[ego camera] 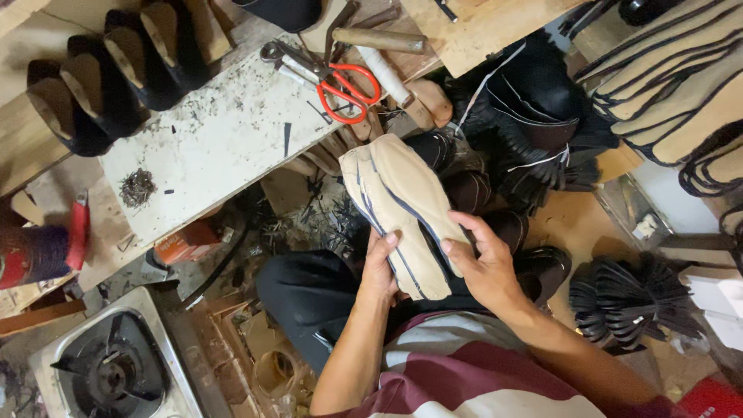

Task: The person repeatedly picks up stacks of shoe soles and upper parts, separates them, and places them back on a nearby shelf. The person handles the components by hand, turning them over and aligning them before stacking.

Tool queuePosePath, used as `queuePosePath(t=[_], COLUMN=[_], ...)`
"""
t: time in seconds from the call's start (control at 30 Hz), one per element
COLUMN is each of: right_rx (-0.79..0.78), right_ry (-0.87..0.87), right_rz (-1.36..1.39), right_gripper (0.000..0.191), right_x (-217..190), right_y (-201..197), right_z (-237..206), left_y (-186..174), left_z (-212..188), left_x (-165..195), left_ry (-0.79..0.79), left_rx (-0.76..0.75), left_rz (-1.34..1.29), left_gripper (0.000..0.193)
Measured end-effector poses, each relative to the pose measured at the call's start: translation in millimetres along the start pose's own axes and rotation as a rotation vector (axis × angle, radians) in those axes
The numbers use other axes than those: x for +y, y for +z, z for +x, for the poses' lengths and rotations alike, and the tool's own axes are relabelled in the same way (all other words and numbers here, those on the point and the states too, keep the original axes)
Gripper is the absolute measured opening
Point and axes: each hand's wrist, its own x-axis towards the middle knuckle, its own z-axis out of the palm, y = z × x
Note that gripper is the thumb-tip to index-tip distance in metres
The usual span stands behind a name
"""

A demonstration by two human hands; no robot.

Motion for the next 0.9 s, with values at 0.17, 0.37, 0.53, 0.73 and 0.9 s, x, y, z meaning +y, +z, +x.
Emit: queuePosePath(t=[0.17, 0.37, 0.53, 0.73, 0.9], right_rx=[0.040, 0.520, 0.715, 0.815, 0.862], right_ry=[-0.153, -0.348, -0.254, -0.286, -0.371], right_rz=[0.089, 0.294, 0.293, 0.170, -0.062], right_gripper=[0.035, 0.049, 0.061, 0.062, 0.064], right_x=[8.3, 25.8, 37.7, 25.1, 4.4], right_y=[-9.9, -57.8, -141.8, -202.5, -220.4], right_z=[-2.8, 20.2, 84.7, 162.9, 205.9], left_y=[0.7, 6.3, 7.9, 12.4, 17.9], left_z=[-6.9, -21.7, -30.2, -31.6, -34.6], left_x=[5.8, 20.1, 14.4, 7.4, 4.9], left_ry=[-0.054, 0.010, 0.009, 0.032, 0.025], left_rx=[-0.009, -0.064, -0.034, -0.049, -0.048], left_rz=[0.035, 0.104, 0.123, 0.127, 0.093], left_gripper=[0.079, 0.083, 0.086, 0.084, 0.083])
